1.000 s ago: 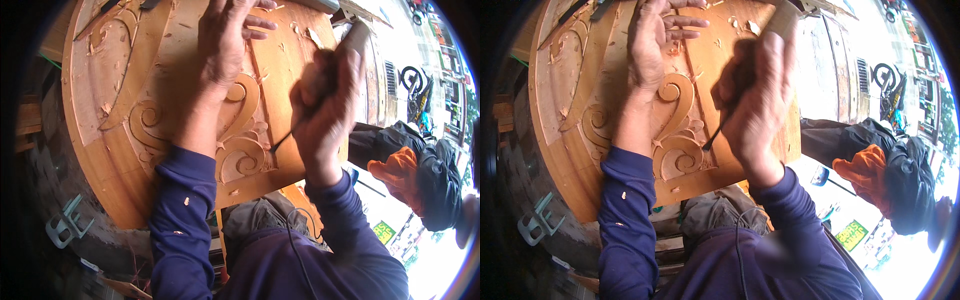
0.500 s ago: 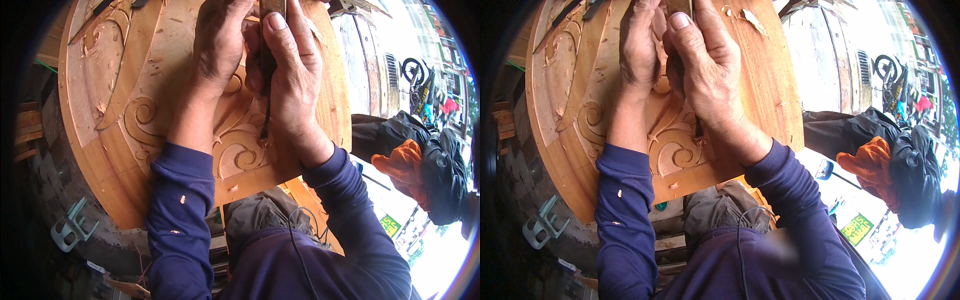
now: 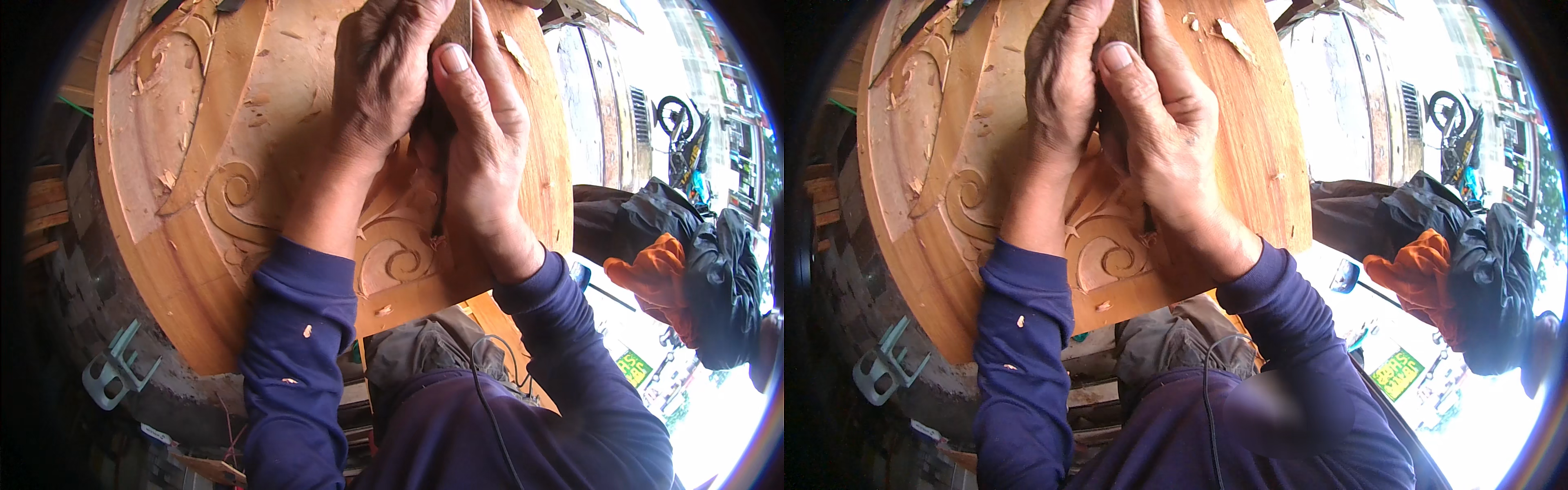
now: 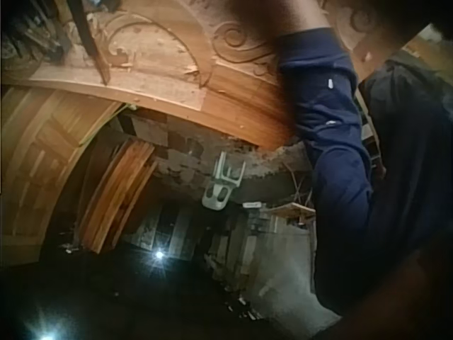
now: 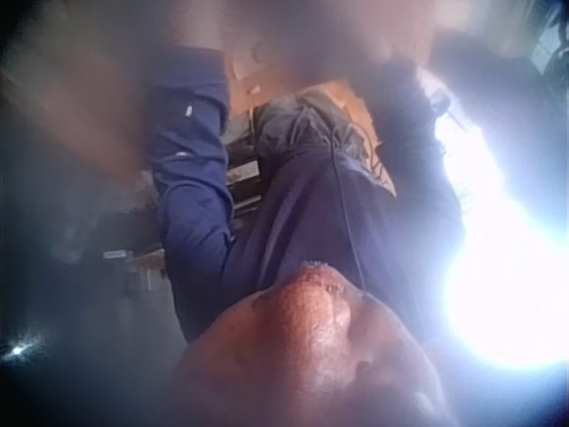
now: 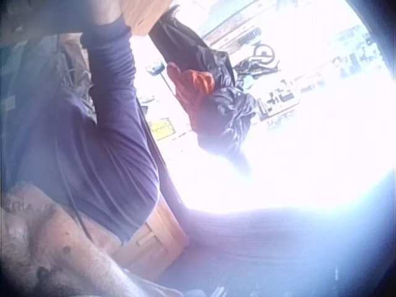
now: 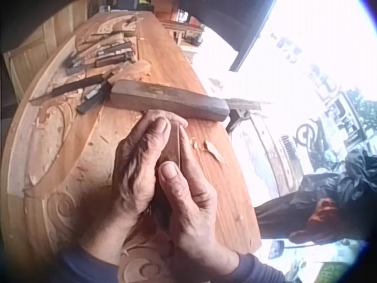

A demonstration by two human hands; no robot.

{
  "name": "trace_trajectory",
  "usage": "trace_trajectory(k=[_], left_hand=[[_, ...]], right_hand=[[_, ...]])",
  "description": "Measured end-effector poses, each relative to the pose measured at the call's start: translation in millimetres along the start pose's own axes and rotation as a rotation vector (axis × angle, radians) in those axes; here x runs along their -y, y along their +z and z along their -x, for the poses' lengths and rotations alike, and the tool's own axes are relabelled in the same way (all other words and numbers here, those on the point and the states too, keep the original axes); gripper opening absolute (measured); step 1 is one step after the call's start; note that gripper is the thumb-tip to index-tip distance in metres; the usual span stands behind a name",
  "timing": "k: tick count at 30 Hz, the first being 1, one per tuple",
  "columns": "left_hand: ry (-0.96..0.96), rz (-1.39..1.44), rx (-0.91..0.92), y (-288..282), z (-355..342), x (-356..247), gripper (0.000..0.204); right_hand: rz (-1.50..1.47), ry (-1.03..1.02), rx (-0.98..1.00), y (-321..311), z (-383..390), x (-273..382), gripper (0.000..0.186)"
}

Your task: The person carves decorative patterns into a wooden panel using a chisel and a mallet.

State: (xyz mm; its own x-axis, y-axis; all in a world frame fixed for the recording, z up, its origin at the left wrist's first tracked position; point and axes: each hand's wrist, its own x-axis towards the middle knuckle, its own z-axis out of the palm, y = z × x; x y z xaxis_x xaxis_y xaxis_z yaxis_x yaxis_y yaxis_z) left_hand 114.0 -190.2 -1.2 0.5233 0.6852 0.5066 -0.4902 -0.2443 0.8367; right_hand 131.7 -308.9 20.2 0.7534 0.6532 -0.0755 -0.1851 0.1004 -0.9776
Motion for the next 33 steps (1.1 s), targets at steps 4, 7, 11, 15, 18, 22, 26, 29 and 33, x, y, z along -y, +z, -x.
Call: trace_trajectory(k=[4,7,11,15,18,22,26,29,33], left_hand=[[-0.235,-0.214,0.203,0,9,-18,0.04],[-0.23,-0.108,0.054,5,3,-13,0.046],[-0.12,0.029,0.027,5,2,-6,0.061],[-0.183,0.198,0.028,14,3,-22,0.057],[0.066,0.073,0.079,7,1,-7,0.046],[-0.002,-0.017,0.107,9,8,-6,0.036],[-0.155,-0.01,0.157,22,16,-14,0.035],[-0.059,0.088,0.11,20,17,-10,0.038],[0.124,0.068,0.104,26,9,2,0.042]], right_hand=[[-0.113,-0.087,-0.003,-4,14,3,0.054],[0.127,-0.14,-0.005,-4,-2,14,0.053],[-0.259,-0.067,0.022,12,-6,28,0.057],[-0.3,-0.128,0.197,-6,-7,6,0.061],[-0.383,-0.065,0.228,-6,-6,-1,0.061],[-0.318,-0.051,0.137,-1,3,16,0.06],[-0.32,-0.183,0.128,-25,13,-2,0.058],[-0.428,-0.045,0.034,2,14,24,0.056],[-0.263,-0.524,0.293,-15,-14,-3,0.055]])
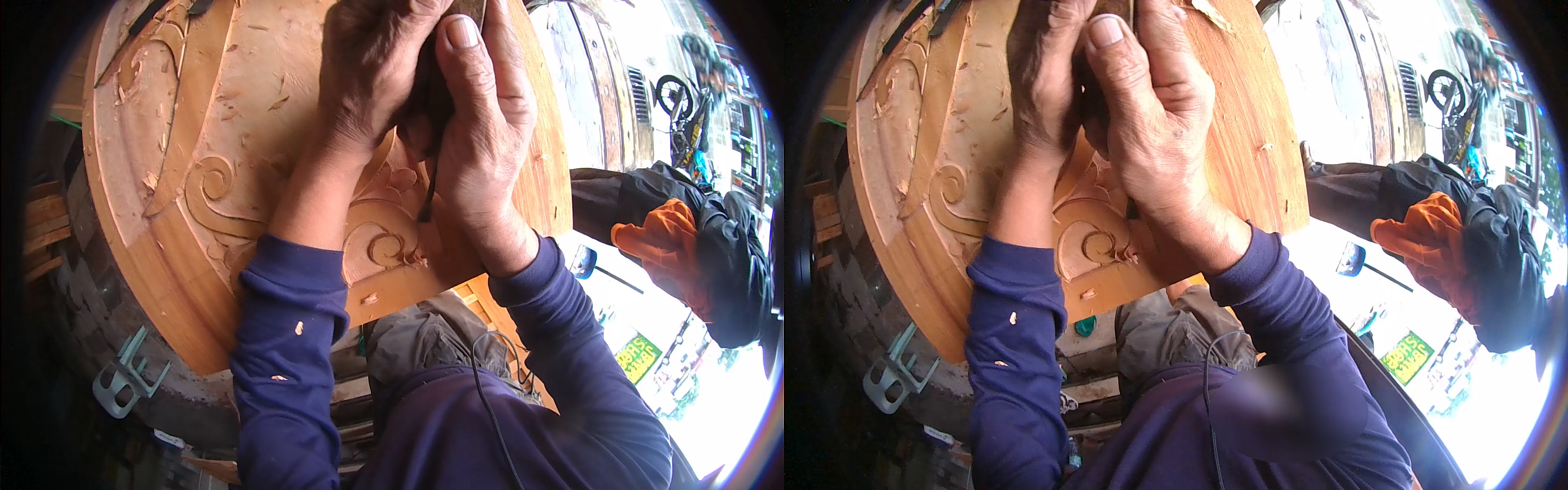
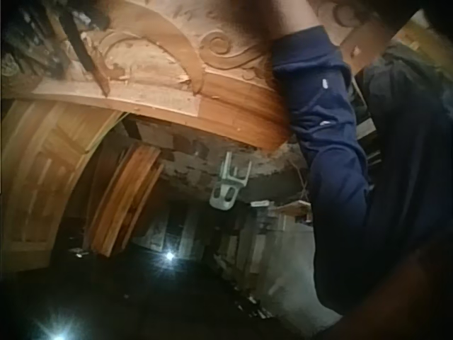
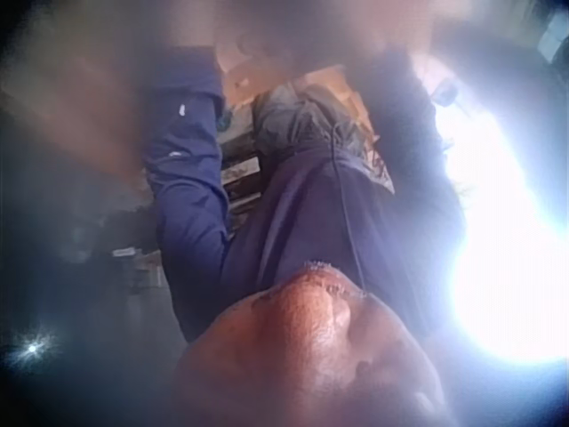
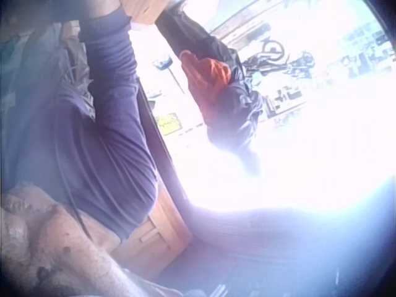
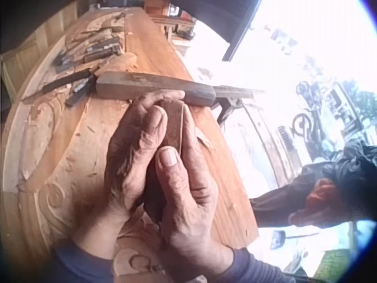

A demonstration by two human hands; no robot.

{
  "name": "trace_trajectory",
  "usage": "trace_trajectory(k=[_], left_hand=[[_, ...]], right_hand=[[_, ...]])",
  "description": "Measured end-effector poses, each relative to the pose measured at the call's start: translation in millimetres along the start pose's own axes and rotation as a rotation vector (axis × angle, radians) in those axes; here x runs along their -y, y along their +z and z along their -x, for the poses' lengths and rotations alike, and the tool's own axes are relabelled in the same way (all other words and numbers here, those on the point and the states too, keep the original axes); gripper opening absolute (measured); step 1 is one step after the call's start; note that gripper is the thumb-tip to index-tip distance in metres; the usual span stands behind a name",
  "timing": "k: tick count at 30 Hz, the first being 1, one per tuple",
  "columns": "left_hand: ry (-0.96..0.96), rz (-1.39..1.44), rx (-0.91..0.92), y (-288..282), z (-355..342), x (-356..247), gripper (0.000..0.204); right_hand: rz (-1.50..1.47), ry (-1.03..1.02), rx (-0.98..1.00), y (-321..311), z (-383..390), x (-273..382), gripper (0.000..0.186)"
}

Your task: The person carves decorative patterns into a wooden panel using a chisel and a mallet.

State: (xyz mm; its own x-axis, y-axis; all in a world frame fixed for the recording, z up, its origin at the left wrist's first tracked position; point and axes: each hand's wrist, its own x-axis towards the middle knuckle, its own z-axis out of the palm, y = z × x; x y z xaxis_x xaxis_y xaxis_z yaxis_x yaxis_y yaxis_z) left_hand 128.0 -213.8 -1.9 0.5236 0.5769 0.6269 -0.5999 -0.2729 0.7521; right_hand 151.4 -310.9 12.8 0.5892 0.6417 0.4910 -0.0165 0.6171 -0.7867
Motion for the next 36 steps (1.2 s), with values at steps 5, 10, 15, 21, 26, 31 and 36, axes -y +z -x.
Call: trace_trajectory(k=[5,10,15,21,26,31,36], left_hand=[[-0.254,0.144,-0.071,2,8,-11,0.033],[-0.242,-0.044,0.032,-4,4,-8,0.028],[-0.362,-0.065,0.047,-8,6,-10,0.026],[-0.343,-0.077,0.094,-7,8,-6,0.027],[-0.289,0.044,0.146,-3,2,-6,0.033],[-0.377,0.159,0.166,-1,7,-11,0.032],[-0.387,0.152,0.194,-4,7,-11,0.022]], right_hand=[[-0.086,0.24,-0.174,5,15,6,0.055],[-0.091,0.285,-0.293,17,14,10,0.054],[0.095,0.353,-0.38,14,26,14,0.056],[0.037,0.419,-0.561,20,25,18,0.053],[0.136,0.279,-0.532,18,14,16,0.049],[0.091,0.347,-0.575,29,17,30,0.051],[0.034,0.388,-0.529,19,28,23,0.054]])
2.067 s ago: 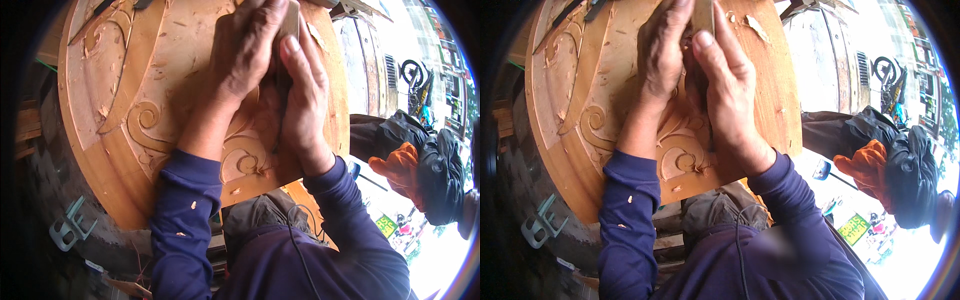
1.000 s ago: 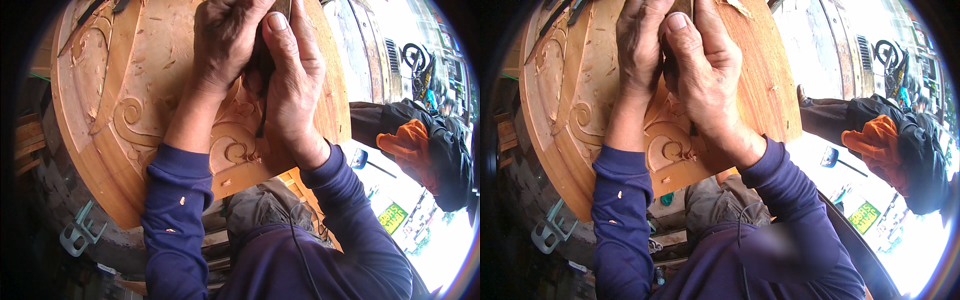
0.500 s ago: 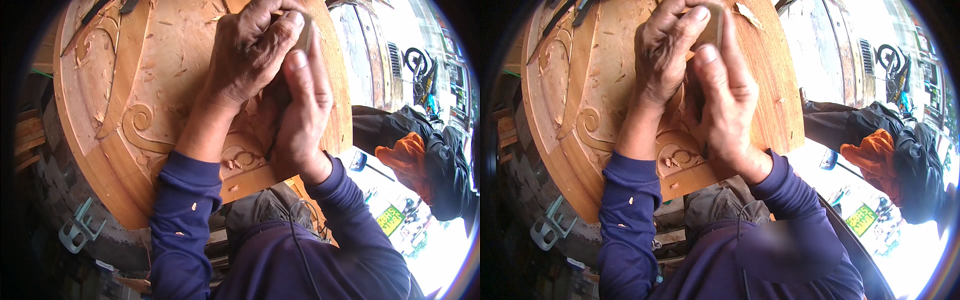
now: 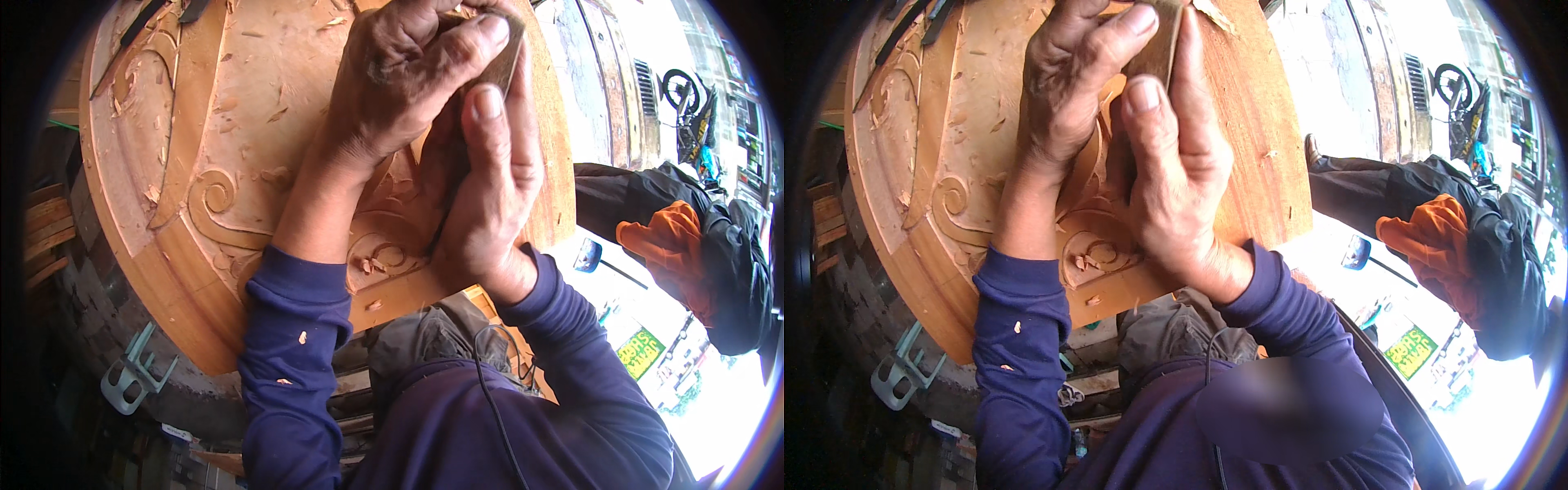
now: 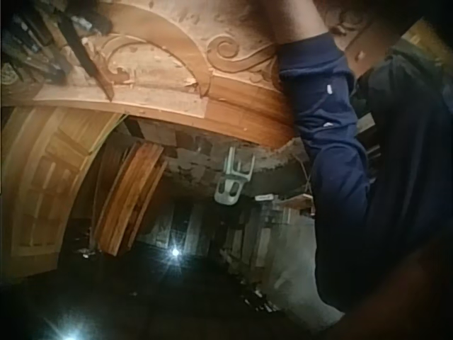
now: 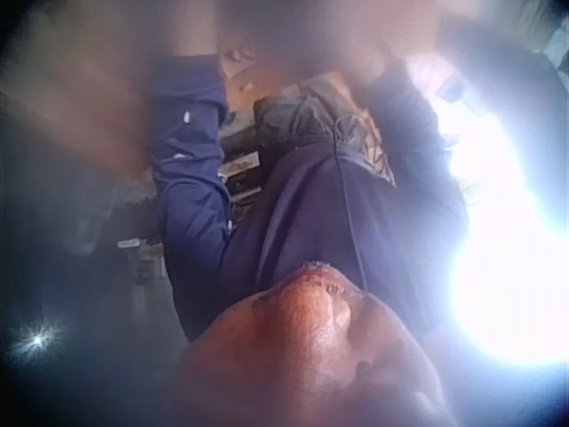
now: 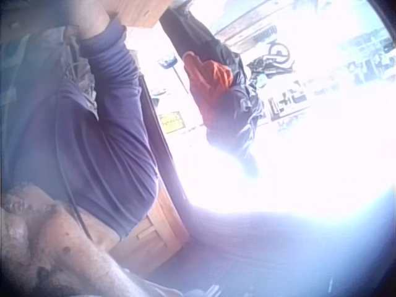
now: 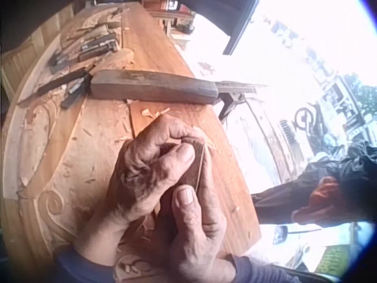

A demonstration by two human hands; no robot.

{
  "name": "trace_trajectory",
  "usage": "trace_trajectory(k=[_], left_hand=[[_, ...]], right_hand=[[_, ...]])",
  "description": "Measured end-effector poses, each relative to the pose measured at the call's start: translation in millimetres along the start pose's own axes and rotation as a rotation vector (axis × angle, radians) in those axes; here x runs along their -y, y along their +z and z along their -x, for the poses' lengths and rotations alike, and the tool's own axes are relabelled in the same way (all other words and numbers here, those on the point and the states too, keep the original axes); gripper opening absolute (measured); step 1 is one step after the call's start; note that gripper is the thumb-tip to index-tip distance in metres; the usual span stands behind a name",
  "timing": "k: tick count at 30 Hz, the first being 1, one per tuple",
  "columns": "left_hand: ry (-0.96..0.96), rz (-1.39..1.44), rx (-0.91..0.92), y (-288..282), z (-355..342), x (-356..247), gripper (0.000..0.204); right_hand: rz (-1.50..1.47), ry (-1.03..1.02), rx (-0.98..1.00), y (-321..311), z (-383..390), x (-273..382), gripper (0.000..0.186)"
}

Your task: The person carves decorative patterns into a wooden panel using a chisel and a mallet.

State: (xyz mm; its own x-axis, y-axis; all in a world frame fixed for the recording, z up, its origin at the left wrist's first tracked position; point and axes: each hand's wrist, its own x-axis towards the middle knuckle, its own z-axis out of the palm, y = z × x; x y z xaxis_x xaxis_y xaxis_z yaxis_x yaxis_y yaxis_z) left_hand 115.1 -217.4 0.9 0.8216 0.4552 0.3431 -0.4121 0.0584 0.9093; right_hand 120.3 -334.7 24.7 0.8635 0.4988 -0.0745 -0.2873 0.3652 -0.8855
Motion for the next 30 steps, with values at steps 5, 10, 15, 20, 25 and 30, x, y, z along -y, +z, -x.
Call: trace_trajectory(k=[5,10,15,20,25,30], left_hand=[[-0.022,0.035,-0.032,0,4,1,0.024],[-0.034,0.244,0.055,-9,-5,-7,0.049],[0.211,-0.037,-0.143,-3,-7,-2,0.054],[0.148,0.191,-0.112,-11,-8,0,0.044],[-0.003,0.236,-0.143,-8,-2,-24,0.037],[-0.001,0.133,-0.245,-6,-5,-21,0.033]], right_hand=[[-0.055,0.069,0.036,-10,1,-8,0.057],[-0.336,0.23,0.207,-22,-13,1,0.061],[-0.03,0.056,0.151,6,-21,6,0.055],[0.1,0.257,0.005,39,-26,40,0.059],[0.146,-0.039,0.351,-5,-18,4,0.061],[0.137,-0.113,0.371,9,-18,-2,0.061]])
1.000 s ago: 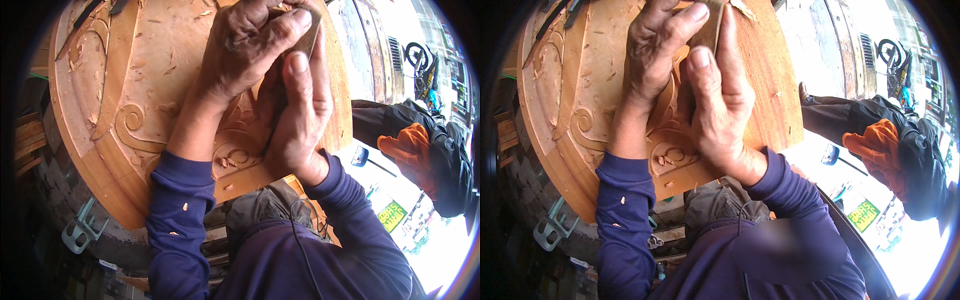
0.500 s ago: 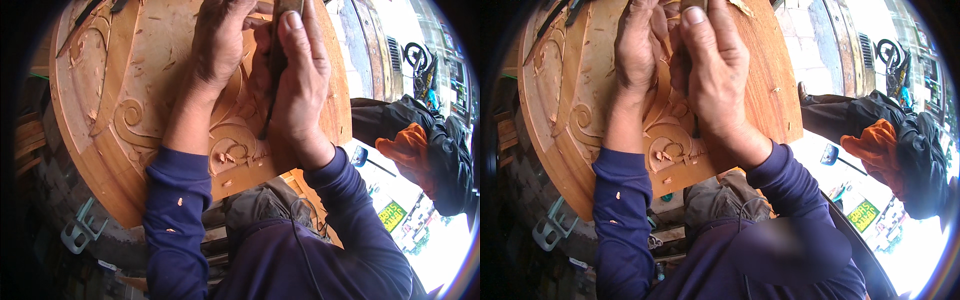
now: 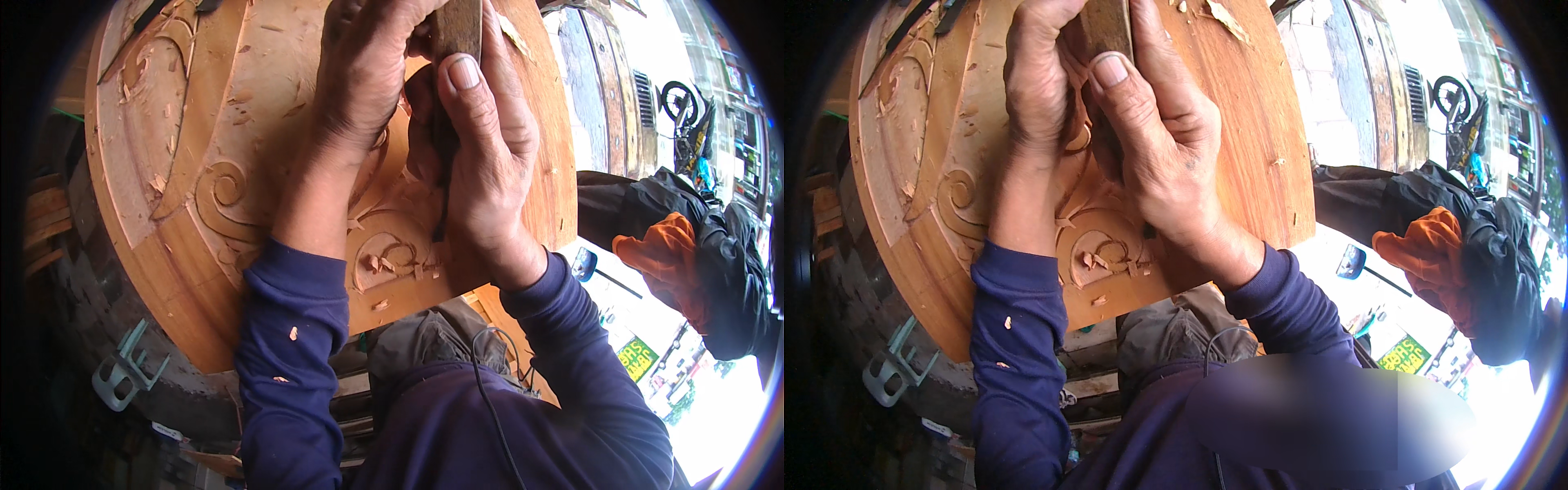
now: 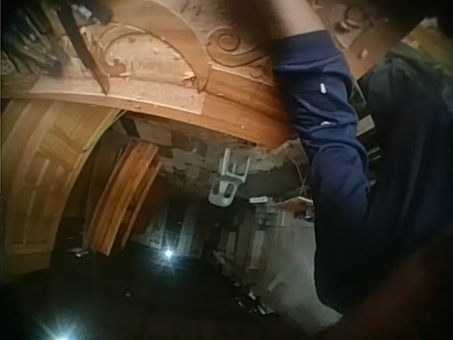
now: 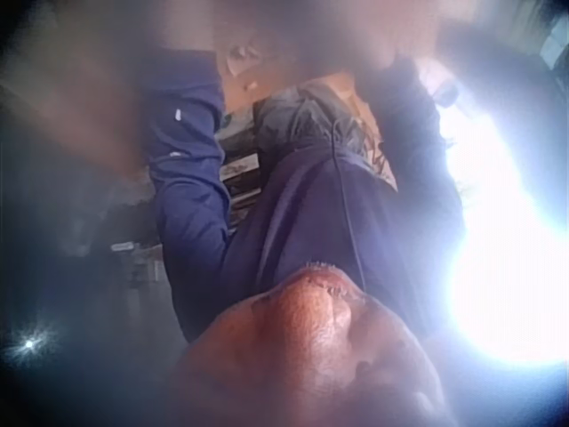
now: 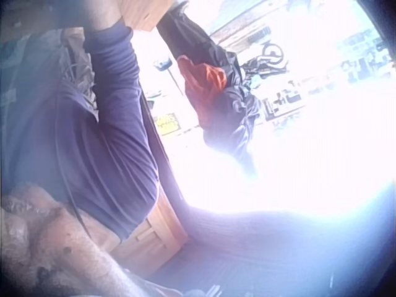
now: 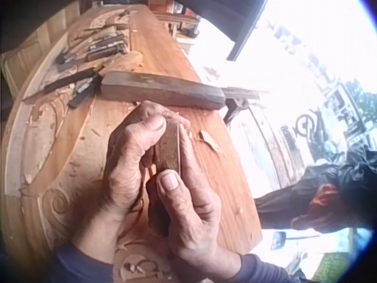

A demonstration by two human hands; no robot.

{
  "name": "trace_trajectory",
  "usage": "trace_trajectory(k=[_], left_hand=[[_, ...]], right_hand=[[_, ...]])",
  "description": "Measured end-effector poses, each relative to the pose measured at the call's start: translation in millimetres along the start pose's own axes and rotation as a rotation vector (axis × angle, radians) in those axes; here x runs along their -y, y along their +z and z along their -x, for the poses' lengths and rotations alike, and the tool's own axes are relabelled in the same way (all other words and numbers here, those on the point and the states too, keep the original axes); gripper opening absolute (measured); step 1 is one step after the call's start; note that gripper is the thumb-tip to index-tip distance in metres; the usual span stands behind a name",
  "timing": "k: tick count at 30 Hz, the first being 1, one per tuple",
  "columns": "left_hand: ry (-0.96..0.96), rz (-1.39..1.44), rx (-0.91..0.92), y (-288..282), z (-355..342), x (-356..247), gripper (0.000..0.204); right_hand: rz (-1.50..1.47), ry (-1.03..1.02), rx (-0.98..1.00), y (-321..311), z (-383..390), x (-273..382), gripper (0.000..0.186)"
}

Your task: The person carves decorative patterns into a wooden panel using a chisel and a mallet.

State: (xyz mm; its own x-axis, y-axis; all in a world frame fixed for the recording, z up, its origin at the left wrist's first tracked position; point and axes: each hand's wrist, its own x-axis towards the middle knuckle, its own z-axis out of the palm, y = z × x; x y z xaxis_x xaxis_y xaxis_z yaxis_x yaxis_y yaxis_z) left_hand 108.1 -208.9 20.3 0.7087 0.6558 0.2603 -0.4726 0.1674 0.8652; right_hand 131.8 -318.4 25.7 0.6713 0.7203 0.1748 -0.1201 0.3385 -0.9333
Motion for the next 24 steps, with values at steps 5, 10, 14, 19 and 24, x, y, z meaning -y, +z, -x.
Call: trace_trajectory(k=[5,10,14,19,24], left_hand=[[-0.016,0.144,0.024,-14,-4,11,0.03],[-0.062,0.054,0.086,-21,2,1,0.024],[-0.046,-0.026,0.073,-20,4,18,0.025],[-0.034,-0.066,0.061,-21,-3,17,0.024],[-0.125,-0.067,-0.111,-14,-1,9,0.043]], right_hand=[[-0.023,0.162,-0.111,-2,7,0,0.059],[-0.148,0.202,-0.009,-10,22,-14,0.062],[-0.172,0.267,-0.031,-5,31,-3,0.06],[-0.172,0.183,-0.027,-7,23,-10,0.058],[-0.197,0.367,-0.21,-9,13,8,0.036]])
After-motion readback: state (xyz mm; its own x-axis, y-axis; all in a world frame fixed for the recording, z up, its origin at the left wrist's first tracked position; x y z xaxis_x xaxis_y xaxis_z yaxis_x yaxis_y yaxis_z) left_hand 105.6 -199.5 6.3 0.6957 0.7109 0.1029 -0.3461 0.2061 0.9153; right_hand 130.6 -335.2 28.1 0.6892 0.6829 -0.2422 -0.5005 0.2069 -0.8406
